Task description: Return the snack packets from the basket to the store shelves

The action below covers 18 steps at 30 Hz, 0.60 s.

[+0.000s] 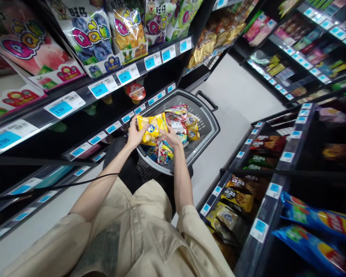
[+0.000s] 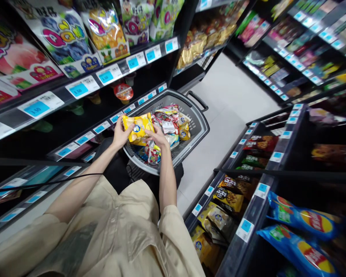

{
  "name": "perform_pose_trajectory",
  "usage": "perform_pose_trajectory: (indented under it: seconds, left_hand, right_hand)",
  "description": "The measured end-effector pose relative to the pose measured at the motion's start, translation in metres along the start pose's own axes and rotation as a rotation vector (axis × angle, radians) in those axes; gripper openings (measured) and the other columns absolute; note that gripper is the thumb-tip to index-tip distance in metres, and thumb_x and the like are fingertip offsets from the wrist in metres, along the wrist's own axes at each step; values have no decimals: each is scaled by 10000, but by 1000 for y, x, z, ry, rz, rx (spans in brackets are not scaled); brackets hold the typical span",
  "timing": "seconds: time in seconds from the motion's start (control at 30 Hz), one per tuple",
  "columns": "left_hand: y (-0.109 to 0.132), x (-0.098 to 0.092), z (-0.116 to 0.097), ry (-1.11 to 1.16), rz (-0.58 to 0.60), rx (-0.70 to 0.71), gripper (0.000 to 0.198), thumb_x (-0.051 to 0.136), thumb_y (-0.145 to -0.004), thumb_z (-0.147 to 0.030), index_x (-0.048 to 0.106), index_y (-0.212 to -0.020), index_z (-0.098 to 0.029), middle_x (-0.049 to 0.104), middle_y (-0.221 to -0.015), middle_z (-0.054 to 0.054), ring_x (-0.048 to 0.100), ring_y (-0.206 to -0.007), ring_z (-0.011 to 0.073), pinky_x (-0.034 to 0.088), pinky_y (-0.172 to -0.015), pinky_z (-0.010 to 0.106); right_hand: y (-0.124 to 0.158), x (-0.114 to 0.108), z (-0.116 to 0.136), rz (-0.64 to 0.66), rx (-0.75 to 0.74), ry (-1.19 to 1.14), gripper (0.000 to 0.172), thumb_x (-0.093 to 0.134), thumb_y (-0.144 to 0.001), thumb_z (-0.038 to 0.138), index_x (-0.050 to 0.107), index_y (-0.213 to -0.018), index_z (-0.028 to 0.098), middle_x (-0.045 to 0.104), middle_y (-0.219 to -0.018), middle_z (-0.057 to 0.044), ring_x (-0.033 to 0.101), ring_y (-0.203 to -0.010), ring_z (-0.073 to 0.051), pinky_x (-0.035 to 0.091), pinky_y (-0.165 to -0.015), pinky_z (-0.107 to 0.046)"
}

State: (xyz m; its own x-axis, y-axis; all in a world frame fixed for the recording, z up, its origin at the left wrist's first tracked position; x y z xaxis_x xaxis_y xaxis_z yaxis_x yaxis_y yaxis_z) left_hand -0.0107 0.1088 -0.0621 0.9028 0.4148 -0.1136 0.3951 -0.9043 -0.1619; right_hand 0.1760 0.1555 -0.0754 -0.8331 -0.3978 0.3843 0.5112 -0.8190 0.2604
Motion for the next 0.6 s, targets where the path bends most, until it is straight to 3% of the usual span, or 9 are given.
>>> perform_pose_trajectory:
  seconds: [0.07, 0.13, 0.23, 0.4, 0.47, 0.6]
  left_hand:
    - [1, 1, -5, 11, 47, -3, 783, 733, -815, -727, 610, -1377, -196, 696, -1313, 136, 698, -1152, 292, 571, -1044, 463]
    - [2, 6, -9, 22, 147, -16, 725, 749, -811, -700, 667, -1312, -182, 724, -1269, 126, 713, -1122, 296, 576, -1037, 463]
    - [2, 8, -9, 7, 208, -22, 698, 782, -797, -666, 683, -1289, -181, 741, -1231, 115, 719, -1118, 307, 572, -1048, 477]
    - [-1, 8, 1, 73, 278, -9, 772, 650, -875, -750, 556, -1429, -220, 685, -1349, 138, 673, -1250, 317, 578, -1057, 505]
    - [-2, 9, 5, 97, 276, -7, 787, 633, -880, -770, 527, -1447, -234, 661, -1385, 151, 678, -1237, 318, 613, -994, 496]
    - [0, 11, 15, 178, 224, -70, 789, 651, -839, -809, 514, -1393, -264, 641, -1379, 153, 752, -983, 271, 667, -722, 404]
  right_hand:
    - [7, 0, 2, 82, 47, 16, 686, 1006, -490, 439, 694, -1053, 203, 767, -1044, -51, 748, -983, -273, 688, -750, -375]
    - [9, -1, 2, 70, 36, 38, 656, 1017, -485, 402, 703, -1020, 188, 776, -993, -51, 743, -1029, -284, 675, -860, -402]
    - [6, -1, 1, 1, -13, 74, 629, 1011, -517, 410, 708, -1018, 179, 783, -978, -45, 751, -980, -266, 654, -913, -409]
    - [-3, -5, 6, -174, -164, 8, 643, 937, -612, 541, 684, -1103, 210, 780, -1023, -36, 754, -1000, -251, 638, -934, -398]
    - [-7, -7, 5, -209, -200, -9, 675, 916, -635, 540, 649, -1175, 236, 777, -1039, -29, 757, -996, -246, 639, -924, -405]
    - [-16, -22, -2, -326, -253, -4, 676, 849, -651, 580, 616, -1186, 240, 764, -992, -34, 750, -922, -242, 637, -874, -416]
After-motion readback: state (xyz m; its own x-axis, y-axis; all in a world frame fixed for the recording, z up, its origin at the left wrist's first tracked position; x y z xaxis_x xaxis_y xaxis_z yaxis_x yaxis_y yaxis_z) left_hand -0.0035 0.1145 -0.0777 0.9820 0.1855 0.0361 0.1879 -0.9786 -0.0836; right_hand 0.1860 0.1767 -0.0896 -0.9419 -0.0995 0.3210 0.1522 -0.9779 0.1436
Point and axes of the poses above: each hand's wrist, its own y-axis away from the middle knuckle, its own x-axis out of the palm, z = x × y, the point moved 6 cm from there along -y, towards the middle knuckle
